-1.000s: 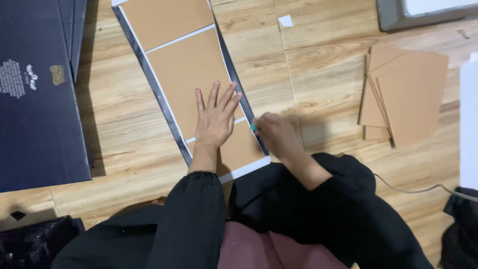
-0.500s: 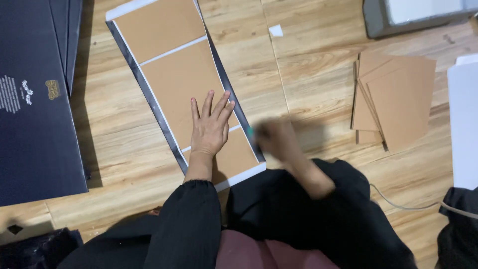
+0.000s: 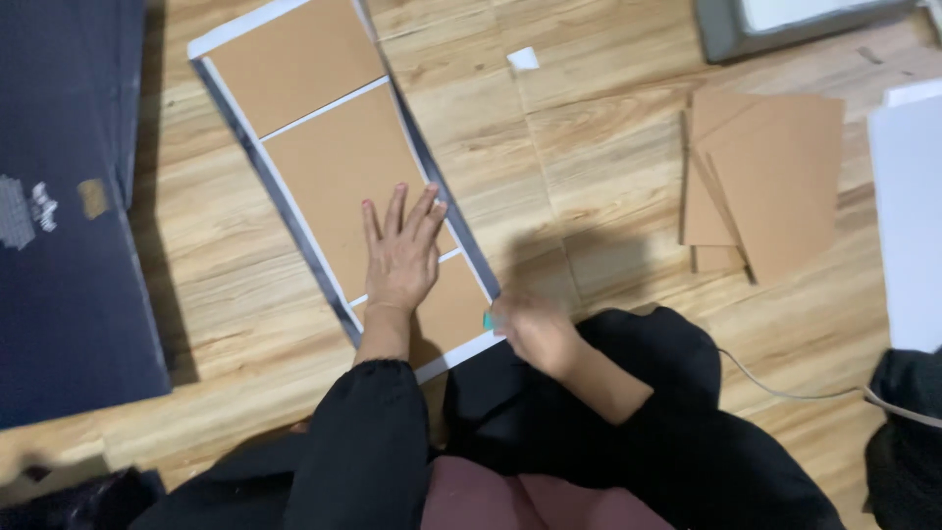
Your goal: Assemble rigid box components by folding and smoothing paper edges over cardboard inserts using a hand tool.
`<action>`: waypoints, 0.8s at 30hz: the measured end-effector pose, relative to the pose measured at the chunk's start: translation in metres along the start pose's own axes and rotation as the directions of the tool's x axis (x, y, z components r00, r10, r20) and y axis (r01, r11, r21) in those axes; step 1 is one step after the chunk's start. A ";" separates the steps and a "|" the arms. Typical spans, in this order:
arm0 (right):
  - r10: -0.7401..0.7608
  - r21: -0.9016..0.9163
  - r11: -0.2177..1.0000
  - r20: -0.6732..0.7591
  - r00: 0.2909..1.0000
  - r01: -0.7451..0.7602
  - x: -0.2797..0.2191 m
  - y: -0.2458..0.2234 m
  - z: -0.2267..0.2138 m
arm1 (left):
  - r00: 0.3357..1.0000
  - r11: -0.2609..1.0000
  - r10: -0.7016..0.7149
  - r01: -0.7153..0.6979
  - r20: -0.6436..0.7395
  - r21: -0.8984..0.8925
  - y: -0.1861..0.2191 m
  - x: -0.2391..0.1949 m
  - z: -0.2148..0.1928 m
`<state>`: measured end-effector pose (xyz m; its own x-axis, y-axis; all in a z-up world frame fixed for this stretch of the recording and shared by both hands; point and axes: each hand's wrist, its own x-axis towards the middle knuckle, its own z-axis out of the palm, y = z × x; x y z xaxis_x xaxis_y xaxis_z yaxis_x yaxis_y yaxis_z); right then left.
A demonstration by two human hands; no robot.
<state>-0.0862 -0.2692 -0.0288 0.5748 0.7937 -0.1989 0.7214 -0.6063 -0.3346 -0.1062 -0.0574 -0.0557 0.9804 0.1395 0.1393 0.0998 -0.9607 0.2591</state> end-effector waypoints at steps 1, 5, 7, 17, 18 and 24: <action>0.036 0.072 0.996 0.112 0.993 -0.044 -0.002 0.007 0.009 | 1.000 1.000 -0.005 0.005 -0.001 -0.007 0.000 0.001 -0.001; 0.231 0.697 0.685 0.067 0.971 -0.211 0.030 0.003 -0.029 | 1.000 1.000 -0.019 0.019 -0.005 0.010 -0.001 0.000 0.004; 0.296 0.625 0.757 -0.063 0.953 -0.194 0.086 0.025 -0.037 | 1.000 1.000 -0.017 0.017 0.002 0.012 -0.001 0.000 0.002; 0.232 0.296 0.948 -0.386 0.893 -0.119 0.247 0.021 -0.016 | 0.999 1.000 -0.006 0.005 0.033 0.027 -0.003 0.000 0.006; 0.221 0.298 0.949 -0.385 0.896 -0.106 0.243 0.017 -0.020 | 0.999 0.999 -0.017 0.016 0.031 0.035 -0.005 0.003 0.006; 0.096 0.188 0.981 -0.312 0.945 -0.037 0.197 -0.004 -0.009 | 1.000 0.999 0.007 -0.008 0.031 0.040 -0.004 -0.002 0.010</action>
<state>0.0271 -0.1107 -0.0585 0.7329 0.6770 0.0669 0.6137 -0.6156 -0.4944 -0.1072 -0.0562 -0.0668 0.9858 0.1256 0.1114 0.0988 -0.9705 0.2199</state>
